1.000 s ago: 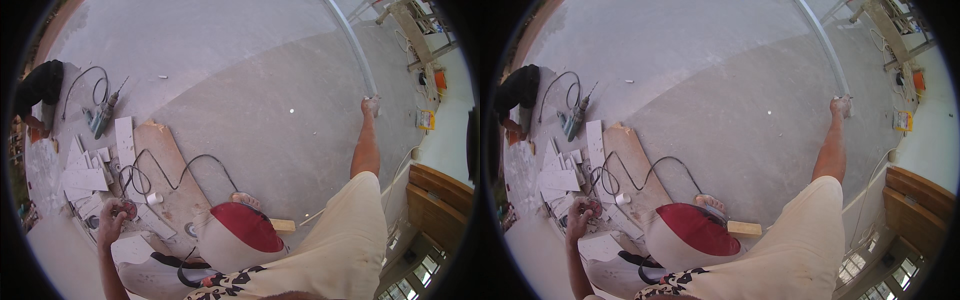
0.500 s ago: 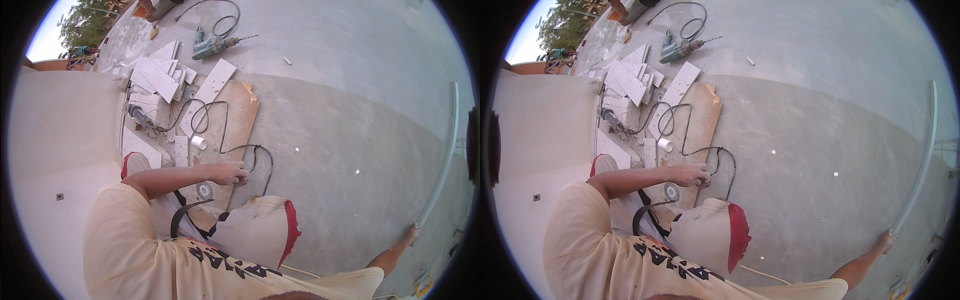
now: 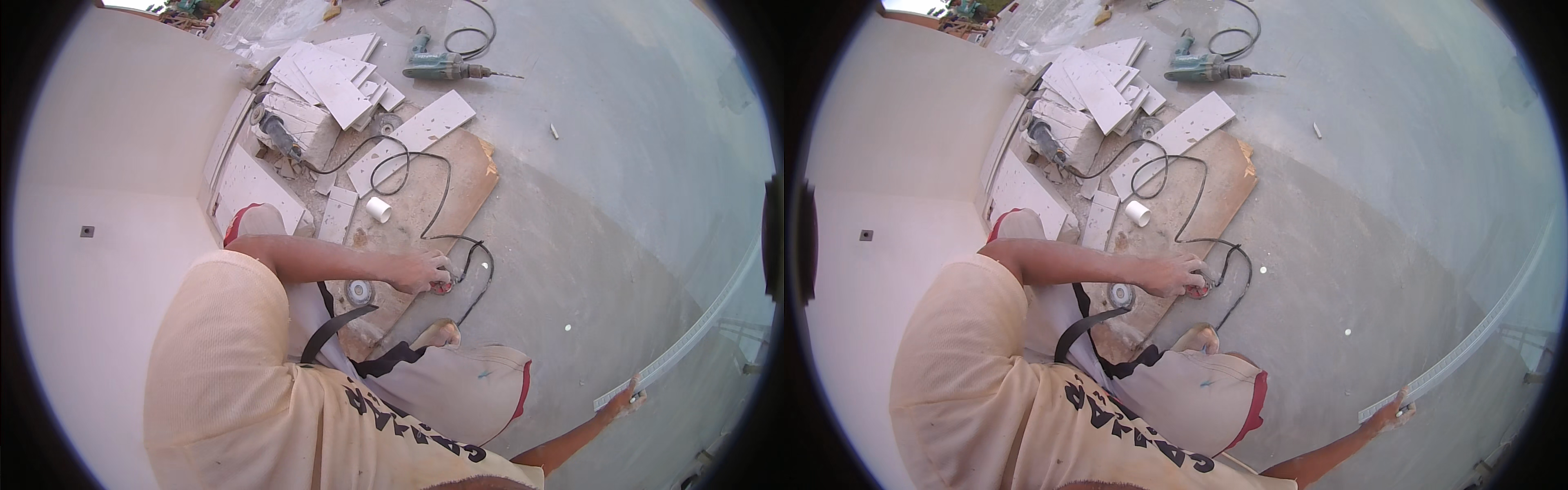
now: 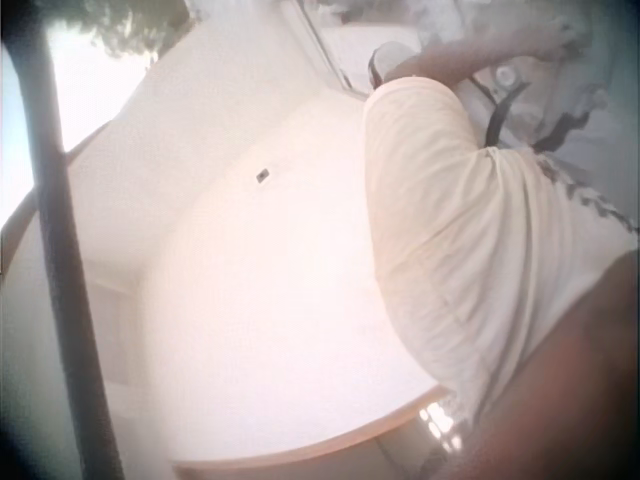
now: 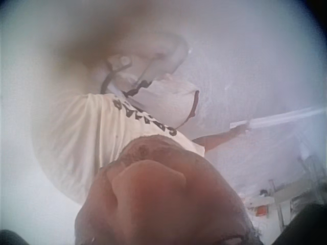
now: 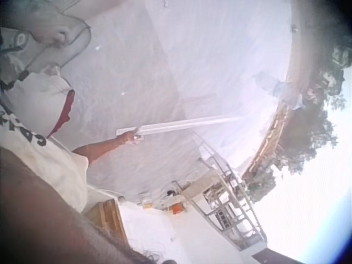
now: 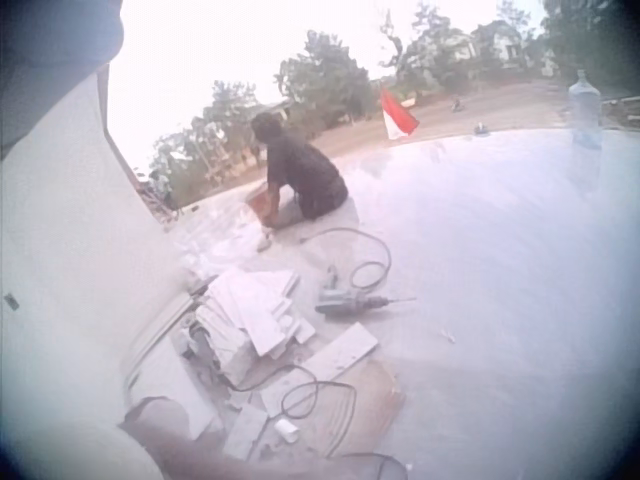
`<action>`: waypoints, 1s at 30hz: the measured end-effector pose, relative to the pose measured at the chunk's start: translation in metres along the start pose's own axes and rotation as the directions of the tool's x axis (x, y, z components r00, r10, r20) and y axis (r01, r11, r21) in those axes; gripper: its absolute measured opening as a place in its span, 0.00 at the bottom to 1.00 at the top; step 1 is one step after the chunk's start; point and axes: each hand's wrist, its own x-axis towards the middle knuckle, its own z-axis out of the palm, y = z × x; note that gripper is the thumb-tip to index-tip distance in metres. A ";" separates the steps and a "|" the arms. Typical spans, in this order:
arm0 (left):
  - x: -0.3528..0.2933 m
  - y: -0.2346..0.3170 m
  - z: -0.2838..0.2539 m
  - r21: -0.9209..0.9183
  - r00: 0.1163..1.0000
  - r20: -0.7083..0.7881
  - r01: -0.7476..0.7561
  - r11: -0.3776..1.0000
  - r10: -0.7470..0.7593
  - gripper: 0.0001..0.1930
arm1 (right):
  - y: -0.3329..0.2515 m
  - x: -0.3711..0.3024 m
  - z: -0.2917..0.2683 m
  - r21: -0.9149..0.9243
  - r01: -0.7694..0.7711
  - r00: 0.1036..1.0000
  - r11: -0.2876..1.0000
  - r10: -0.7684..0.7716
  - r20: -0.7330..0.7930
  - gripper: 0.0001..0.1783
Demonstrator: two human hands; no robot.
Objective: The person walks to a work area and picks up a white speckled tile. They use a pencil and a straight metal bar to mark a line on the tile. Then, they use an angle grinder to cut the tile along the marked line.
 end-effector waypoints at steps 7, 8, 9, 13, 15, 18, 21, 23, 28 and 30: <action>-0.071 -0.018 -0.090 0.017 0.983 0.080 0.163 0.986 -0.164 0.19 | -0.150 -0.143 -0.020 0.248 0.178 0.983 0.952 -0.162 -0.083 0.28; -0.084 -0.024 -0.104 0.038 0.981 0.073 0.177 0.983 -0.179 0.19 | -0.171 -0.159 -0.026 0.262 0.210 0.978 0.942 -0.199 -0.071 0.28; -0.103 -0.036 -0.111 0.056 0.992 -0.024 0.122 0.991 -0.120 0.18 | -0.191 -0.176 -0.030 0.273 0.241 0.970 0.931 -0.235 -0.056 0.27; -0.190 -0.055 -0.173 0.064 0.950 -0.259 0.199 0.978 -0.177 0.18 | -0.286 -0.237 -0.025 0.502 0.441 0.873 0.744 -0.486 -0.045 0.25; -0.236 -0.073 -0.196 0.042 0.875 -0.433 0.259 0.965 -0.216 0.18 | -0.328 -0.265 -0.024 0.561 0.505 0.791 0.656 -0.612 0.003 0.23; -0.310 -0.095 -0.217 -0.046 0.692 -0.681 0.285 0.957 -0.239 0.18 | -0.397 -0.326 -0.019 0.579 0.587 0.645 0.565 -0.759 0.087 0.21; -0.382 -0.126 -0.207 -0.195 0.428 -0.867 0.182 0.964 -0.256 0.19 | -0.451 -0.391 -0.002 0.604 0.642 0.457 0.472 -0.868 0.193 0.20; -0.425 -0.148 -0.193 -0.233 0.251 -0.931 0.152 0.961 -0.265 0.19 | -0.479 -0.433 0.011 0.605 0.681 0.354 0.414 -0.908 0.223 0.20; -0.513 -0.205 -0.133 -0.417 -0.170 -0.903 0.121 0.901 -0.395 0.22 | -0.526 -0.541 0.045 0.628 0.676 0.104 0.384 -0.894 0.435 0.23; -0.541 -0.222 -0.108 -0.535 -0.327 -0.813 0.092 0.840 -0.482 0.24 | -0.524 -0.572 0.071 0.613 0.753 -0.060 0.239 -0.903 0.426 0.26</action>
